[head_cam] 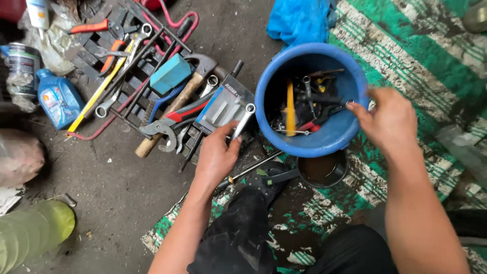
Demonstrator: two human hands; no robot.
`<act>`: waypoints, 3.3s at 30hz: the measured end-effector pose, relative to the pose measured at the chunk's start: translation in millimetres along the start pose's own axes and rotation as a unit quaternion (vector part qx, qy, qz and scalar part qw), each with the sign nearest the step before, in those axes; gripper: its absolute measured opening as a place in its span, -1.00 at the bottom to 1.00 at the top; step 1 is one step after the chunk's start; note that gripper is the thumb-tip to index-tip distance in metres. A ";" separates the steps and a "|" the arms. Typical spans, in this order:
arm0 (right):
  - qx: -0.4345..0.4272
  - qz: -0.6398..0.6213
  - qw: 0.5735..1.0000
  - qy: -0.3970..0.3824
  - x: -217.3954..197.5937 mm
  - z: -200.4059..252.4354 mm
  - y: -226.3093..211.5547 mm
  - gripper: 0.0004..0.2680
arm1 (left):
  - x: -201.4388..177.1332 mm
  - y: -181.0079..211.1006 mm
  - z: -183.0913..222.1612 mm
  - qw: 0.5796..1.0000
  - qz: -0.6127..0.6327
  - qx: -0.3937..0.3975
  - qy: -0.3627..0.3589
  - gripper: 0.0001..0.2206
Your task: Repairing a motorcycle's front brake system using various hand tools
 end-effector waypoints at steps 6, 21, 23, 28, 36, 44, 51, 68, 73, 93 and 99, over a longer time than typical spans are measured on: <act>0.002 -0.278 0.952 0.129 14.0 71.0 -11.9 -0.76 | 6.5 25.2 15.1 0.997 -0.010 -0.002 -0.075 -0.62; 0.294 -0.377 0.839 -0.258 -7.8 103.2 17.8 -0.24 | -10.0 166.8 28.0 0.981 -0.042 -0.032 -0.186 -0.59; 0.321 -0.387 0.817 -0.281 -54.4 80.3 3.6 -0.27 | -27.9 163.2 37.5 0.978 -0.048 -0.056 -0.196 -0.59; 0.312 -0.384 0.829 -0.260 -76.8 34.9 37.2 -0.36 | -78.3 162.7 47.6 0.949 -0.068 -0.190 -0.241 -0.58; 0.253 -0.297 0.895 -0.216 -126.5 -85.7 166.5 -0.73 | -34.7 143.9 21.7 0.950 -0.087 -0.242 -0.179 -0.58; 0.390 -0.583 0.711 -0.053 47.8 -127.2 454.9 -0.90 | 78.3 228.3 -55.6 0.955 -0.054 -0.222 -0.188 -0.64; 0.265 -0.237 0.932 -0.068 53.1 -328.2 465.3 -0.85 | 142.9 342.7 -128.7 0.926 -0.065 -0.275 -0.250 -0.56; -0.039 -0.001 0.997 -0.073 95.7 -430.7 409.6 -0.87 | 245.2 449.2 -295.1 0.922 -0.015 -0.325 -0.212 -0.74; 0.098 -0.115 0.987 0.057 25.9 -474.7 427.8 -0.76 | 252.3 462.9 -330.1 0.922 0.036 -0.340 -0.183 -0.71; 0.155 -0.191 0.913 -0.326 1.8 -540.4 489.9 -0.79 | 298.2 499.5 -408.9 0.914 0.166 -0.350 -0.123 -0.77; 0.097 -0.191 0.941 -0.261 -70.3 -495.9 413.6 -0.75 | 320.4 485.9 -415.1 0.839 0.379 -0.390 -0.039 -0.72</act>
Point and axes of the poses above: each hand's wrist, its own z-axis away from the middle knuckle, its own x-axis out of the palm, y = z × x, the point moved 6 cm from there along -z, towards the middle knuckle, and after that the axes turned 9 degrees about -x, right-handed, at the moved point
